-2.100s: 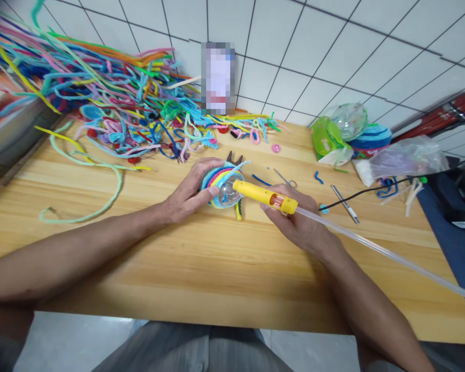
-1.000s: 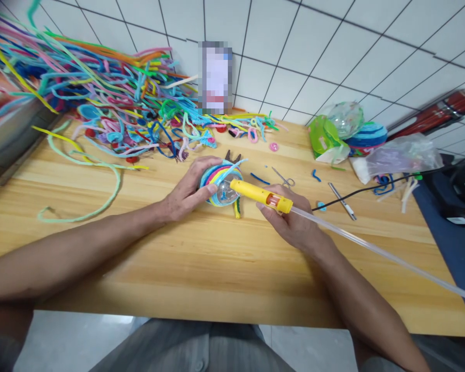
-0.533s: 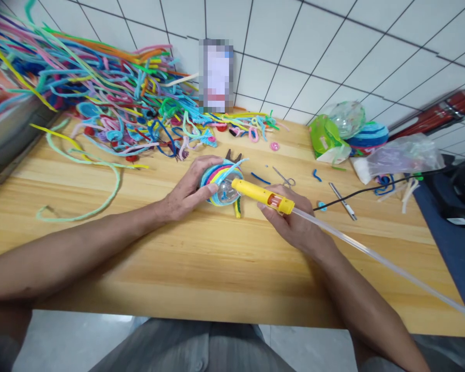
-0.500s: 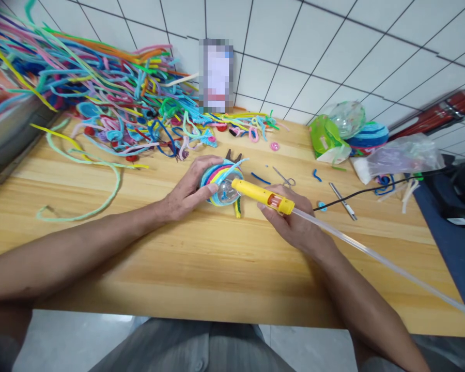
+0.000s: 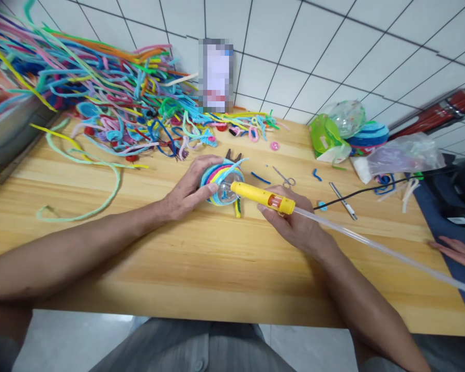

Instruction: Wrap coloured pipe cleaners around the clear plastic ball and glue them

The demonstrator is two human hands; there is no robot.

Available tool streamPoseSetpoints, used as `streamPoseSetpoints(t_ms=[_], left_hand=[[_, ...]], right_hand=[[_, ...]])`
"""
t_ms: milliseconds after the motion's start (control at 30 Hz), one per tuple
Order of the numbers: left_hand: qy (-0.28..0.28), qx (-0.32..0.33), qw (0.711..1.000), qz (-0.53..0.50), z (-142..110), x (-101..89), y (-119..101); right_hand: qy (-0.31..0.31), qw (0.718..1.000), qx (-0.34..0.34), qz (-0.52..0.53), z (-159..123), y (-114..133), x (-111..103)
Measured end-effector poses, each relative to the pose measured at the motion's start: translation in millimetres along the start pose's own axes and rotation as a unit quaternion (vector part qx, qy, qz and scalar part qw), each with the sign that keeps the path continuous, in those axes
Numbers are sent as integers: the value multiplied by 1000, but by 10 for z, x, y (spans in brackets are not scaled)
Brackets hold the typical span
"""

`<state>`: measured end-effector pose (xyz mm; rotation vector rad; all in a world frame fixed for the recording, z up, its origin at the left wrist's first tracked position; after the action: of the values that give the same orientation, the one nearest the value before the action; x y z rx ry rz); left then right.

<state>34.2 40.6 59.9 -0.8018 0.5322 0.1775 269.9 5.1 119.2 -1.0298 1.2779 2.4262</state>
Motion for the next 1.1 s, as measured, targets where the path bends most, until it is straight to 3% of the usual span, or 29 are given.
streamPoseSetpoints(t_ms=[1100], left_hand=[[7,6,1000,15,4,-17,-18]], right_hand=[[-7,999,-34,-21,-6,97,10]])
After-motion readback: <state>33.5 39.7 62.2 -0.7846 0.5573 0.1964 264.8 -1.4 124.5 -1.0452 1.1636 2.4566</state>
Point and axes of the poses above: each hand's wrist, its own z-axis towards the middle knuckle, its own x-axis out of the palm, y = z × x, the point moved 8 cm from there along z, towards the middle knuckle, and after that the axes turned 11 degrees about z, right-handed, at the moved point
